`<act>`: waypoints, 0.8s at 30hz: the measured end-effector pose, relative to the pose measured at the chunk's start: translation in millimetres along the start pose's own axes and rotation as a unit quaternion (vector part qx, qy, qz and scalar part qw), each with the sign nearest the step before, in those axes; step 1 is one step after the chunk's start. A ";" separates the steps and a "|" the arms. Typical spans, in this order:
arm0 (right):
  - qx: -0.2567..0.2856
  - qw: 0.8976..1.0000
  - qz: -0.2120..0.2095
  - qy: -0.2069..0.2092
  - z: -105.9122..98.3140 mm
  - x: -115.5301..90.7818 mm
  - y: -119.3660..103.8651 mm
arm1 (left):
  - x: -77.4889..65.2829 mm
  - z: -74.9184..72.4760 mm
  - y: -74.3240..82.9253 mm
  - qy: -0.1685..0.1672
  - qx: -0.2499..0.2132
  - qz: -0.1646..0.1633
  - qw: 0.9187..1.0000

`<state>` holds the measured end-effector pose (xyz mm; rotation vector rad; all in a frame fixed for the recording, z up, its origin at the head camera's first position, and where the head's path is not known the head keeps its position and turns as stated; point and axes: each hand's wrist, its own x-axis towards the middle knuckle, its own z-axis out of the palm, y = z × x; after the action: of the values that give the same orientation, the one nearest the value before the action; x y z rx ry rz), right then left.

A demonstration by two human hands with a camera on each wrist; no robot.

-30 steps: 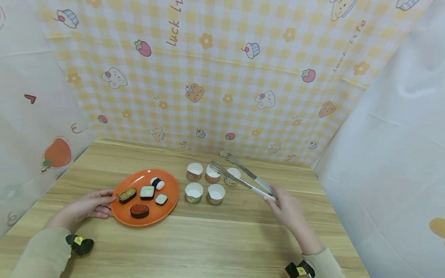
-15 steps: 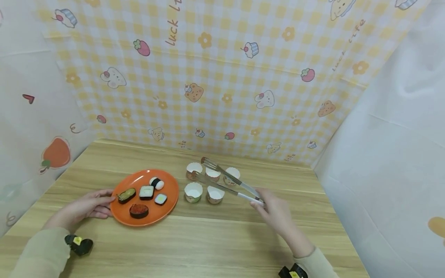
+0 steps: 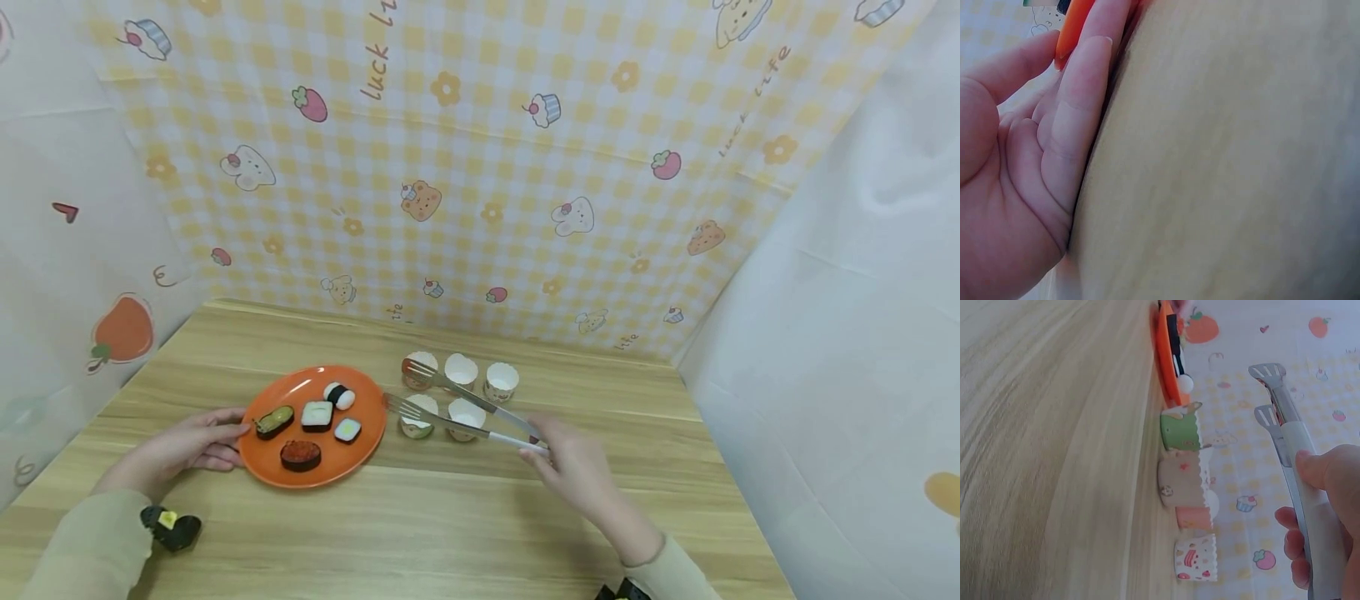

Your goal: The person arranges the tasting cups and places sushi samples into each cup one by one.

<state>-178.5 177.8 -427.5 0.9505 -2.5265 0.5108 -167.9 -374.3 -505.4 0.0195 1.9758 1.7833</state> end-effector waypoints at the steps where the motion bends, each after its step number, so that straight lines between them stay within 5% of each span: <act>1: 0.000 1.000 -0.003 0.000 0.8 0.2 -1.5 | 0.2 -0.2 -0.2 0.000 0.001 0.000 1.000; 24: -0.006 0.998 -0.055 -0.010 23.9 5.3 -19.9 | 0.0 0.6 0.3 0.000 0.003 0.003 1.000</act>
<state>-174.1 150.0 -441.5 1.0868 -2.4754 0.4546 -167.8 -373.7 -505.1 0.0273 1.9833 1.7802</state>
